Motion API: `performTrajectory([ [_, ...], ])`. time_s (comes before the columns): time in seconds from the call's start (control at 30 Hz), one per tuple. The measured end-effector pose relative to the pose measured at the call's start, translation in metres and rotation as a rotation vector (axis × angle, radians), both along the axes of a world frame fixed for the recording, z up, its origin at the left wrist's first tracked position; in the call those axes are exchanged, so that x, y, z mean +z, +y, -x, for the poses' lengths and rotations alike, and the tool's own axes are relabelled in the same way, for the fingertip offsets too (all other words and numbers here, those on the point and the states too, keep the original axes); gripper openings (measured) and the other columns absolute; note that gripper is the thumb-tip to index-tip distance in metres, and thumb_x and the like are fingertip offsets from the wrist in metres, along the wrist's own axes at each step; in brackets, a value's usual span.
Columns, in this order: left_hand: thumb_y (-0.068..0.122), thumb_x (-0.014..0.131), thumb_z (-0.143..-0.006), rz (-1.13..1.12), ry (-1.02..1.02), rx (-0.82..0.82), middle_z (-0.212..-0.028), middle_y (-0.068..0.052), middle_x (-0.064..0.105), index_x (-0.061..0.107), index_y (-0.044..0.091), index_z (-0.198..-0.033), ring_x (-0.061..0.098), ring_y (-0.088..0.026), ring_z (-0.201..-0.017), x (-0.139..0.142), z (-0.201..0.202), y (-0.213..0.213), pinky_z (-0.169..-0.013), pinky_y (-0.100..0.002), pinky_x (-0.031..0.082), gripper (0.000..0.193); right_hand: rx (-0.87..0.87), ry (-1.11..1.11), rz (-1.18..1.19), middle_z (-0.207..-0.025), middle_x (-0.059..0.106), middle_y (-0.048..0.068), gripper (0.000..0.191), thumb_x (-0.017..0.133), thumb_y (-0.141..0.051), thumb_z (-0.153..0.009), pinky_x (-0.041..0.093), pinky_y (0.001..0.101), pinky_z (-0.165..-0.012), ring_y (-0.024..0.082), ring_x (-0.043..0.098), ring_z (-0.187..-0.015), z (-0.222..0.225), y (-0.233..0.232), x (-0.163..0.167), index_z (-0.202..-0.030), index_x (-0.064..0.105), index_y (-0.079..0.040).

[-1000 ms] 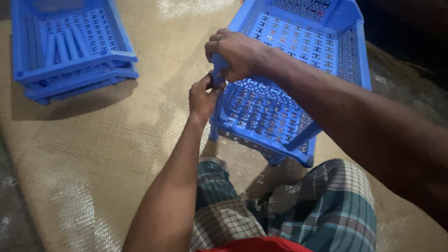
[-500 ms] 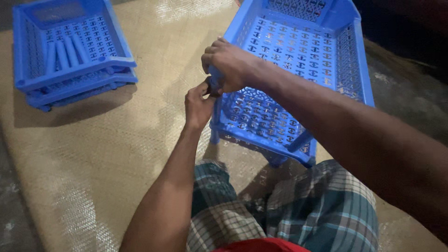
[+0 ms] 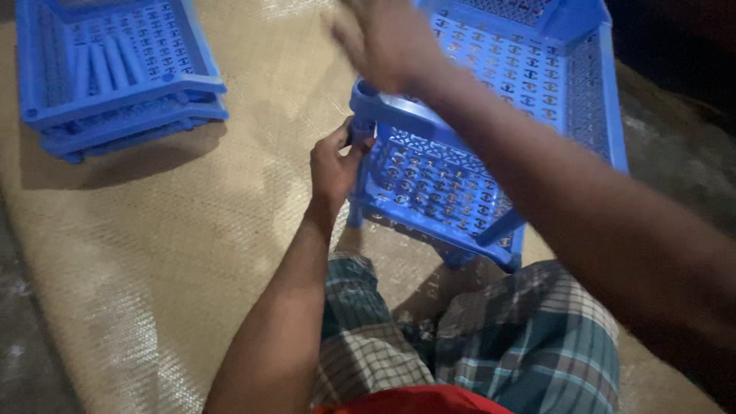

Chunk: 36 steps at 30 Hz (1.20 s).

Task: The person sits on the floor and assembles a blue plastic multi-tier storage rack, inserting plastic tube legs into the corner sockets of perforated basket trays and pressing each tray down onto the tubes to stack the tiers.

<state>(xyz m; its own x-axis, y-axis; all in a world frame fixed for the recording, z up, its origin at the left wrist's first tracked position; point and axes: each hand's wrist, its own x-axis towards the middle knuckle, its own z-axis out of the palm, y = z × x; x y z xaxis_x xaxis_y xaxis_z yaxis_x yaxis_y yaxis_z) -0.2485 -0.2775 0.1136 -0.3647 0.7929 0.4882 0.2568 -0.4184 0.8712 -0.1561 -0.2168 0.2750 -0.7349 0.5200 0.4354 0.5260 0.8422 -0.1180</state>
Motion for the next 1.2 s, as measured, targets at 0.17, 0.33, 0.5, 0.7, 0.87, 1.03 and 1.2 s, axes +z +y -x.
performTrajectory([
  [0.17,0.008,0.079,-0.086,0.162,0.107,0.16,-0.106,-0.012,0.081,0.078,0.003,-0.113,0.077,-0.017,-0.098,0.0,0.003,0.002,-0.088,-0.033,0.057,0.027,0.051,-0.188,0.062,-0.156,0.035,0.028,0.07,0.047,-0.058,-0.107,0.018,0.0606,-0.114,0.049,0.027,-0.148,0.008,-0.006,-0.029,-0.153,0.04,-0.005],
  [0.33,0.009,0.078,-0.087,0.111,0.075,0.072,-0.103,-0.012,0.079,0.072,0.004,-0.12,0.076,-0.016,-0.094,0.002,0.004,-0.001,-0.085,-0.033,0.056,0.034,-0.064,0.094,0.176,-0.168,0.04,0.015,0.068,0.039,-0.06,-0.108,0.025,0.0479,-0.135,0.035,0.031,-0.161,0.008,0.005,-0.008,-0.158,0.045,-0.014],
  [0.5,0.002,0.078,-0.08,0.087,-0.288,-0.052,-0.105,-0.01,0.077,0.073,-0.003,-0.109,0.071,-0.015,-0.093,-0.012,0.0,0.009,-0.081,-0.035,0.059,0.03,0.035,-0.064,-0.099,-0.158,0.035,0.023,0.074,0.057,-0.056,-0.097,0.015,0.0592,-0.12,0.042,0.025,-0.149,-0.007,-0.022,-0.053,-0.152,0.045,-0.008],
  [0.7,0.013,0.074,-0.092,0.062,0.048,0.108,-0.103,-0.009,0.08,0.073,-0.002,-0.118,0.074,-0.016,-0.096,-0.03,0.0,0.009,-0.09,-0.035,0.056,0.03,-0.161,0.385,0.032,-0.167,0.037,0.019,0.057,0.063,-0.044,-0.111,0.022,0.0506,-0.132,0.039,0.029,-0.159,-0.101,-0.003,-0.039,-0.157,0.049,-0.014],
  [0.87,0.023,0.073,-0.101,-0.056,0.106,0.108,-0.111,-0.011,0.077,0.07,-0.003,-0.125,0.07,-0.017,-0.106,-0.036,0.002,0.011,-0.094,-0.034,0.055,0.036,-0.631,0.009,-0.149,-0.151,0.05,0.031,0.063,0.042,-0.053,-0.113,0.033,0.0584,-0.115,0.047,0.045,-0.139,-0.202,-0.027,-0.056,-0.148,0.055,-0.001],
  [1.03,0.02,0.067,-0.106,-0.096,0.001,0.065,-0.121,-0.008,0.071,0.06,-0.003,-0.139,0.065,-0.014,-0.111,-0.044,-0.01,0.009,-0.097,-0.031,0.051,0.041,-0.642,-0.009,0.348,-0.139,0.058,0.026,0.077,0.03,-0.065,-0.102,0.037,0.0543,-0.111,0.045,0.052,-0.131,-0.226,-0.015,-0.053,-0.144,0.055,-0.006],
  [1.2,0.014,0.066,-0.105,-0.054,-0.113,0.12,-0.119,-0.008,0.069,0.059,-0.003,-0.142,0.062,-0.014,-0.109,-0.045,-0.015,0.009,-0.096,-0.031,0.05,0.041,-0.491,0.303,0.021,-0.149,0.052,0.025,0.069,0.034,-0.058,-0.109,0.037,0.0529,-0.112,0.043,0.048,-0.137,-0.244,-0.007,-0.008,-0.147,0.054,-0.004],
])
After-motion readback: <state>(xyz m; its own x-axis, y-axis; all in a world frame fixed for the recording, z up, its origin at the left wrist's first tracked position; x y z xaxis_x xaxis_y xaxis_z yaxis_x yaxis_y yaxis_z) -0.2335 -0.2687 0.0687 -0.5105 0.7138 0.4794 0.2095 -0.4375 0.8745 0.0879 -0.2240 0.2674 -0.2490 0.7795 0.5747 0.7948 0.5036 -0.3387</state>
